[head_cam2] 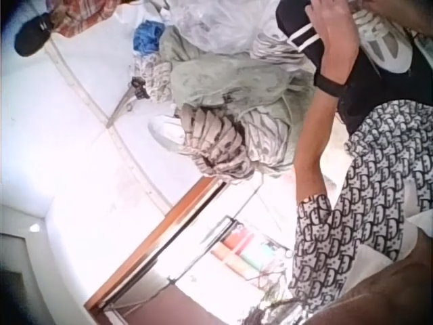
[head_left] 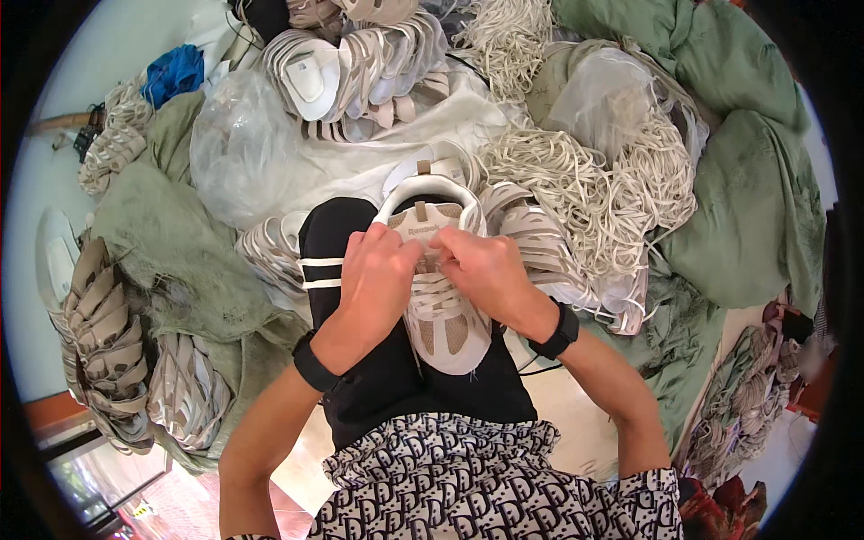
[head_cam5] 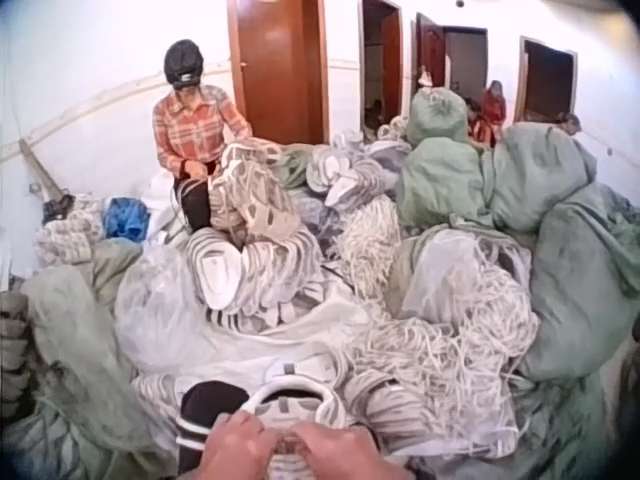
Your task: The recorder is threading laces through the eyelets of a shoe upper.
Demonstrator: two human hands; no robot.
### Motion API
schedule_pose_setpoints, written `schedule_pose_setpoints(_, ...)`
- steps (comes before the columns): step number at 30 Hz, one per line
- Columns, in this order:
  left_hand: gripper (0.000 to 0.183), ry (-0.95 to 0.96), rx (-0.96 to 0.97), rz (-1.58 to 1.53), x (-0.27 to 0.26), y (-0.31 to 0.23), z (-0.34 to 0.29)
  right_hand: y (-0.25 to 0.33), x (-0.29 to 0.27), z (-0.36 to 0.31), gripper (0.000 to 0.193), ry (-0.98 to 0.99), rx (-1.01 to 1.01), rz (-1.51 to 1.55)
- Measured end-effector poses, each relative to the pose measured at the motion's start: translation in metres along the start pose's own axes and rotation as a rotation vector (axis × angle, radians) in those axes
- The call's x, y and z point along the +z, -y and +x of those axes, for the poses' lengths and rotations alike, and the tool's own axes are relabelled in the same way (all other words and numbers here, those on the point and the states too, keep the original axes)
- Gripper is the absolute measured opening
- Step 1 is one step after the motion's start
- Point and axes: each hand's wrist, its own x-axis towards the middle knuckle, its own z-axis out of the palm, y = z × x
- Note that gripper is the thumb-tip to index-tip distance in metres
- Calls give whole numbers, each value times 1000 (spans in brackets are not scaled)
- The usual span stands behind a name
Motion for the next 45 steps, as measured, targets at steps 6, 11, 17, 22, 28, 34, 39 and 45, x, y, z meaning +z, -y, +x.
schedule_pose_setpoints(6, 11, -90, -76, 16, 9, -10, -3, -1, 5, -2, 17, -90, 4, 0)
schedule_pose_setpoints(11, 10, -134, -78, -52, 11, -12, -6, -1, 5, -3, 9, -77, -5, 60)
schedule_pose_setpoints(17, 8, -106, 74, 138, 4, -9, -7, 4, 5, -3, 7, -92, -32, -2)
schedule_pose_setpoints(22, 9, 47, 59, 25, -5, 4, 5, 4, 3, -2, 10, -120, -27, 16)
schedule_pose_setpoints(28, 10, -116, -33, 14, 10, -14, -7, 0, 9, -5, 9, -120, -3, 50)
schedule_pose_setpoints(34, 11, -181, -92, -35, 16, -28, -8, 5, 8, -8, 7, -125, 98, 142)
schedule_pose_setpoints(39, 19, -208, -129, 35, 19, -34, -20, 12, 9, -13, 11, -169, 195, 274)
schedule_pose_setpoints(45, 27, -87, 29, 108, 11, -37, -41, 5, -13, -5, 18, 35, 245, 405)
